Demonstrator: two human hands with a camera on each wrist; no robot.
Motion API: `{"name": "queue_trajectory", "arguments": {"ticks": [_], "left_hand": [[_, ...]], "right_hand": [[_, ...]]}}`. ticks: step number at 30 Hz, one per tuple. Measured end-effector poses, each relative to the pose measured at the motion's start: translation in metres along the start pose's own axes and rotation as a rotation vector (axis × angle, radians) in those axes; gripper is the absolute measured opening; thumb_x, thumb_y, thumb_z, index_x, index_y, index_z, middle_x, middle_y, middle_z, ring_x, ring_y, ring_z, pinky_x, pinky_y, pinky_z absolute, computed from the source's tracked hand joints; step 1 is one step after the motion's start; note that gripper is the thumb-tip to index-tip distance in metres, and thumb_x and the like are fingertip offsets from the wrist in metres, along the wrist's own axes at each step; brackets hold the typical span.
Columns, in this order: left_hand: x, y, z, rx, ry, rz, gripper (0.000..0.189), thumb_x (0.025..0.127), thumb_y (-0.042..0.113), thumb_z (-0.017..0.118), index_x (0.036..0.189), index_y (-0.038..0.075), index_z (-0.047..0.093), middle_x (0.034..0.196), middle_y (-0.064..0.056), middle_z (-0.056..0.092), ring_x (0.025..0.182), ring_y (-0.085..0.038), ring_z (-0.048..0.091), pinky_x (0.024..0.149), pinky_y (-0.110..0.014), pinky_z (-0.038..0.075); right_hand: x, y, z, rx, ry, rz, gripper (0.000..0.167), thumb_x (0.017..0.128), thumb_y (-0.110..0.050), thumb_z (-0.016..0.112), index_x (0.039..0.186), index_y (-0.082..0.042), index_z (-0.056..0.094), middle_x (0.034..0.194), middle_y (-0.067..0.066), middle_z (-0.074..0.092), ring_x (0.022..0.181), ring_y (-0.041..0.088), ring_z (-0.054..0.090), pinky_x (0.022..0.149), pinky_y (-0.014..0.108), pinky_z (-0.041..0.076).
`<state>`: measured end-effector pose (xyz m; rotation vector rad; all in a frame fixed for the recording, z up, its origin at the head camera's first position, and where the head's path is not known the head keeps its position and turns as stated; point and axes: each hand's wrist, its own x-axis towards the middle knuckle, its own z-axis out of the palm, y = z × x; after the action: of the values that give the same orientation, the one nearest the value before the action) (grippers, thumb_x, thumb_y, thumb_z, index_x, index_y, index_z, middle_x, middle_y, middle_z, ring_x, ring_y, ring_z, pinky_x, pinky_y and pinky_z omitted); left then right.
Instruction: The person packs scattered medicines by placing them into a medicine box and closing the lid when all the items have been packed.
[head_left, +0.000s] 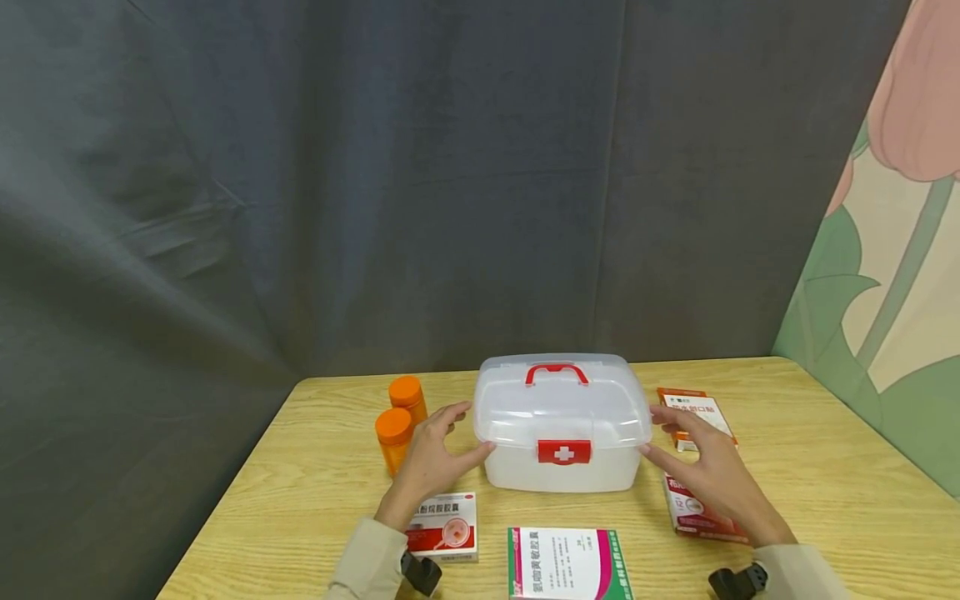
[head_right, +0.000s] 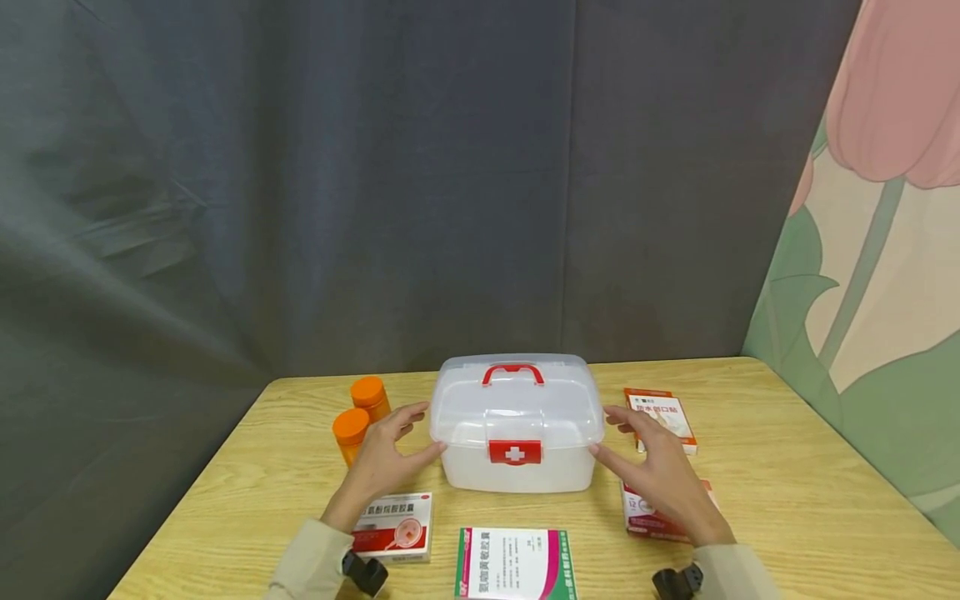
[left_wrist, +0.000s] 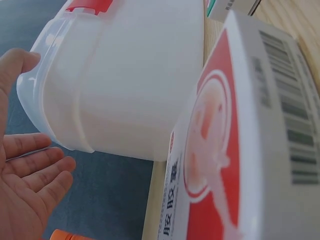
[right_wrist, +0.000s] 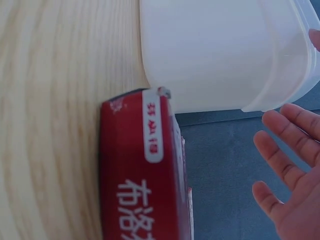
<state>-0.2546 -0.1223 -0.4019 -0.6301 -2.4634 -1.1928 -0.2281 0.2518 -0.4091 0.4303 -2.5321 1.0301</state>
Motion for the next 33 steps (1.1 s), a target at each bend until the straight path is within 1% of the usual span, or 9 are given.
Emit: {"name": "queue_trajectory", "arguments": {"ticks": [6, 12, 19, 25, 33], "left_hand": [[0.0014, 0.0004, 0.0022, -0.030, -0.007, -0.021, 0.069, 0.082, 0.043, 0.075, 0.135, 0.004, 0.054, 0.135, -0.012, 0.055, 0.118, -0.028, 0.054, 0.095, -0.043, 0.048], [0.0023, -0.0014, 0.0038, -0.050, -0.011, -0.020, 0.074, 0.083, 0.042, 0.075, 0.140, 0.004, 0.050, 0.141, -0.014, 0.050, 0.127, -0.030, 0.048, 0.097, -0.043, 0.047], [0.0011, -0.0034, 0.0059, -0.068, -0.005, -0.019, 0.074, 0.083, 0.042, 0.075, 0.141, 0.004, 0.049, 0.142, -0.014, 0.048, 0.129, -0.030, 0.047, 0.096, -0.045, 0.047], [0.0008, -0.0036, 0.0076, -0.089, -0.003, -0.018, 0.074, 0.083, 0.042, 0.075, 0.142, 0.006, 0.049, 0.143, -0.010, 0.048, 0.129, -0.029, 0.047, 0.096, -0.045, 0.047], [0.0033, -0.0034, 0.0083, -0.092, -0.016, -0.022, 0.074, 0.083, 0.042, 0.075, 0.142, 0.007, 0.049, 0.144, -0.012, 0.047, 0.129, -0.030, 0.046, 0.096, -0.046, 0.047]], "right_hand": [[0.0000, 0.0003, 0.0013, 0.002, 0.003, 0.013, 0.057, 0.089, -0.035, 0.071, 0.134, -0.005, 0.053, 0.121, 0.014, 0.060, 0.110, 0.032, 0.053, 0.087, 0.062, 0.044], [0.0015, -0.0017, 0.0028, -0.011, -0.005, 0.047, 0.065, 0.088, -0.038, 0.070, 0.140, -0.005, 0.048, 0.123, 0.016, 0.058, 0.112, 0.034, 0.051, 0.089, 0.064, 0.043], [0.0021, -0.0035, 0.0043, -0.022, -0.010, 0.059, 0.068, 0.088, -0.040, 0.070, 0.142, -0.006, 0.046, 0.124, 0.017, 0.058, 0.113, 0.036, 0.051, 0.089, 0.067, 0.042], [0.0023, -0.0045, 0.0043, -0.042, -0.014, 0.080, 0.070, 0.088, -0.044, 0.069, 0.143, -0.008, 0.045, 0.126, 0.017, 0.056, 0.114, 0.037, 0.050, 0.089, 0.068, 0.041], [0.0019, -0.0036, 0.0035, -0.043, -0.004, 0.075, 0.069, 0.088, -0.043, 0.069, 0.143, -0.008, 0.045, 0.126, 0.017, 0.056, 0.115, 0.037, 0.049, 0.088, 0.069, 0.041]]}}
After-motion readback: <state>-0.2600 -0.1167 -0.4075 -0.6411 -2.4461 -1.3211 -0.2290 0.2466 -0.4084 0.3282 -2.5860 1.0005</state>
